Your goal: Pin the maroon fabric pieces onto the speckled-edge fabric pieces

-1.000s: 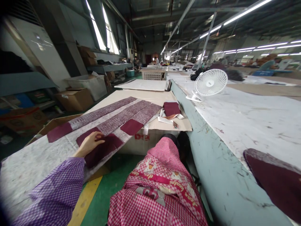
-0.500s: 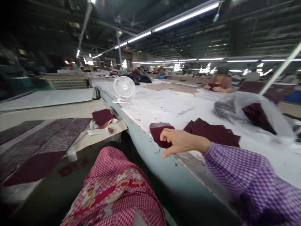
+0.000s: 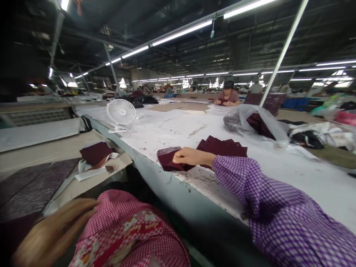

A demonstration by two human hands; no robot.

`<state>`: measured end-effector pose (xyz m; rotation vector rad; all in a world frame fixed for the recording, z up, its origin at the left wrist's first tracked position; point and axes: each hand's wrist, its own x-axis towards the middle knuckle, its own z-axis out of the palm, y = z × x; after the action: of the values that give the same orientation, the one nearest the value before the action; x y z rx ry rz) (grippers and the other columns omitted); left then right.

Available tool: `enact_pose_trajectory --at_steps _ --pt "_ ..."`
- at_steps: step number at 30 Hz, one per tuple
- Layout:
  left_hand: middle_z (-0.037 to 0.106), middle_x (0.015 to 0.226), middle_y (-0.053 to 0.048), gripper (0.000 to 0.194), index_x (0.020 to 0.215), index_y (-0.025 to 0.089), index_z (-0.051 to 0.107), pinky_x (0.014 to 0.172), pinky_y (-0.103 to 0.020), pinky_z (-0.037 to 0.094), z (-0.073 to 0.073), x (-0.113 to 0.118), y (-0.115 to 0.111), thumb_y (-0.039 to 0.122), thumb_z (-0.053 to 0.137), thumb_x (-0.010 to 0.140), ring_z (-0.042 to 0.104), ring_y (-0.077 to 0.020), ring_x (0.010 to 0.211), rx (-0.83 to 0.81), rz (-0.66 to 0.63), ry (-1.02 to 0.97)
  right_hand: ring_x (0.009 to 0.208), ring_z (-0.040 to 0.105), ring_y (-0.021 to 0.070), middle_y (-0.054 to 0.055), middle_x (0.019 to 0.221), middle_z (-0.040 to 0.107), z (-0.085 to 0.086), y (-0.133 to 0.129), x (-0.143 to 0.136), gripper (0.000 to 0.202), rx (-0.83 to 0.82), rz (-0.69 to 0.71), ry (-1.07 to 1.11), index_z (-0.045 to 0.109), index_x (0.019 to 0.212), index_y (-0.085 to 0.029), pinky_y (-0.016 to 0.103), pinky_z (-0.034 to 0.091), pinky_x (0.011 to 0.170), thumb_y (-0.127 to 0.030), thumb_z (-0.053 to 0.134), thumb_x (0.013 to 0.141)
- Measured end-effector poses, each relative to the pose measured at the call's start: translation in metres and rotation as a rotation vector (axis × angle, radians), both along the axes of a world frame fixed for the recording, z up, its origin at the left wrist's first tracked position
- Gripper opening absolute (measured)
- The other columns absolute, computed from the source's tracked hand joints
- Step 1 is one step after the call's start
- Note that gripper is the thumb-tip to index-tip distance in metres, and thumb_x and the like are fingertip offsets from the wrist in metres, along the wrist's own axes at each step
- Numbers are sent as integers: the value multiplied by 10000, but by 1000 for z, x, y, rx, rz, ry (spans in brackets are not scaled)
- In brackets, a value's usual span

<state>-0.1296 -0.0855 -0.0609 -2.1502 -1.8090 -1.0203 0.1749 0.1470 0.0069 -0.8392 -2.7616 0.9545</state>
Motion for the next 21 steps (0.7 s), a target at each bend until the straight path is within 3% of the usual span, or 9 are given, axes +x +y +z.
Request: enact_pose_trajectory --at_steps 6,10,13,16,18,21 --pt "638 1065 -64 242 1059 200 616 864 -329 497 22 71 99 270 423 932 593 -193 985 20 -346 -13 532 311 64 -48 591 399 -6 3 0 301 -160 -103 103 444 634 -155 230 233 501 -378 524 819" --pt "637 1010 -78 236 1025 156 618 861 -338 467 34 118 135 229 413 934 565 -191 960 51 -426 44 538 389 69 -42 584 454 -12 4 -2 274 -316 -152 203 488 663 -145 223 293 521 -377 556 794" --pt "646 896 -79 267 952 162 642 820 -378 438 34 134 145 271 398 937 553 -221 901 28 -390 233 516 412 72 -42 568 475 -16 9 -1 244 -392 -223 275 494 696 -148 222 305 510 -356 521 821" --pt "647 819 -81 366 885 174 657 799 -398 409 33 139 149 305 323 956 564 -236 845 -62 -327 374 457 323 57 -68 510 408 -19 16 2 219 -250 -386 377 475 655 -153 219 224 457 -292 524 816" --pt "663 866 -93 355 946 168 649 817 -393 402 35 139 153 277 311 956 588 -238 863 -132 -296 400 441 292 53 -71 486 393 -19 22 5 211 -202 -469 419 488 629 -147 223 191 444 -252 546 802" --pt "683 940 -119 259 1034 150 623 822 -367 414 35 137 163 228 411 908 618 -250 908 -263 -184 380 434 333 58 -52 477 444 -17 34 10 185 -333 -602 612 503 600 -136 215 215 438 -175 590 759"
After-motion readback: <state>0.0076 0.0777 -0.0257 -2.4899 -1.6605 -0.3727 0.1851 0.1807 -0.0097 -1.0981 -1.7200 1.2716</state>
